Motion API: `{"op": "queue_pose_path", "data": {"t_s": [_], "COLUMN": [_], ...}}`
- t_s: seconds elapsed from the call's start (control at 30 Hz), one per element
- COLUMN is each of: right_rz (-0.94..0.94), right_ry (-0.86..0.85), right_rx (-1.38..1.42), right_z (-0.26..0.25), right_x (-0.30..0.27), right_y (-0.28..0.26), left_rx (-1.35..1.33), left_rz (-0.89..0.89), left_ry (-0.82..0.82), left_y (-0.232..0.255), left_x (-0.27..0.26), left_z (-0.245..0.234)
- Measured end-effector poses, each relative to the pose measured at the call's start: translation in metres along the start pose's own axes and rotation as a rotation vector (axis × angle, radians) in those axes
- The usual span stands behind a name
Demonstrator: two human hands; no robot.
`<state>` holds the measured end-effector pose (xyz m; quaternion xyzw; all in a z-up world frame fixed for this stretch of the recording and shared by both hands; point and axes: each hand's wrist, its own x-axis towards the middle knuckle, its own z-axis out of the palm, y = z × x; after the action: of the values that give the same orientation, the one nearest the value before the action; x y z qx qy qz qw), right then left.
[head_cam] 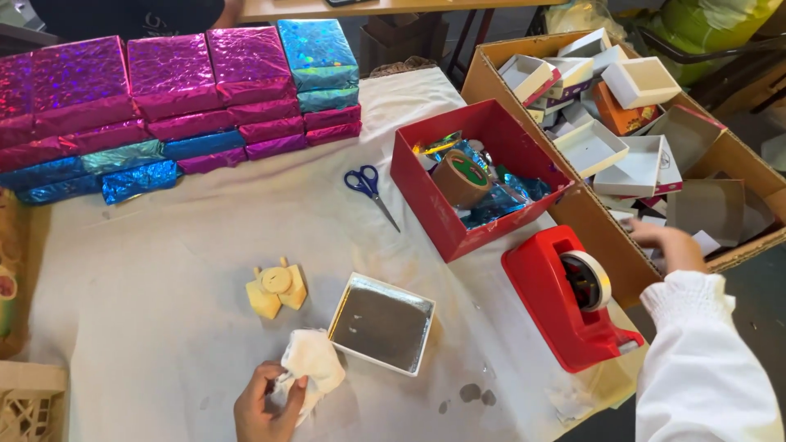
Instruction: The person cleans the inside of a small white box with a cloth, places wooden toy pieces inside, and closes the lid. They then wipe the exterior of the box with the cloth. Finally, they wrap the box in a sheet of shiny blue holographic paper, folding the edges and securing them with tape.
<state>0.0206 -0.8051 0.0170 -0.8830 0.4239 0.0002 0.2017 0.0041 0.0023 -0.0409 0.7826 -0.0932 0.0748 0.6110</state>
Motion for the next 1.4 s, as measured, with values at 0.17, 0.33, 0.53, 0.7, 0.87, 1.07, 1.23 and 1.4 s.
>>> {"op": "queue_pose_path", "data": {"t_s": [0.17,0.33,0.53,0.7,0.87,1.07,1.23,1.4], "right_rz": [-0.170,-0.448,0.108,0.099,0.098,0.117,0.122,0.119], "right_ry": [0.058,0.126,-0.268,-0.291,-0.306,-0.307,-0.314,-0.311], "right_rx": [-0.370,0.382,0.984,0.994,1.020,1.036,1.054,1.071], "right_z": [0.017,0.056,0.052,0.045,0.026,-0.011,0.029,0.104], "right_x": [0.011,-0.016,-0.021,-0.037,-0.107,-0.234,-0.288,-0.337], "right_y": [0.029,0.035,0.029,0.013,-0.020,-0.069,-0.053,0.027], "left_rx": [0.015,0.035,0.056,-0.013,-0.002,0.021,-0.012,0.062], "left_rz": [-0.008,0.096,0.086,0.096,0.100,0.034,0.080,-0.002], "left_ry": [0.007,0.004,-0.051,-0.045,-0.006,-0.016,-0.025,-0.032], "left_y": [-0.019,-0.018,-0.006,-0.009,-0.010,-0.011,-0.004,-0.004], "left_x": [-0.007,-0.005,-0.001,-0.003,-0.003,-0.005,-0.004,-0.003], "left_z": [0.002,0.002,0.000,0.000,0.005,0.004,0.003,0.003]}}
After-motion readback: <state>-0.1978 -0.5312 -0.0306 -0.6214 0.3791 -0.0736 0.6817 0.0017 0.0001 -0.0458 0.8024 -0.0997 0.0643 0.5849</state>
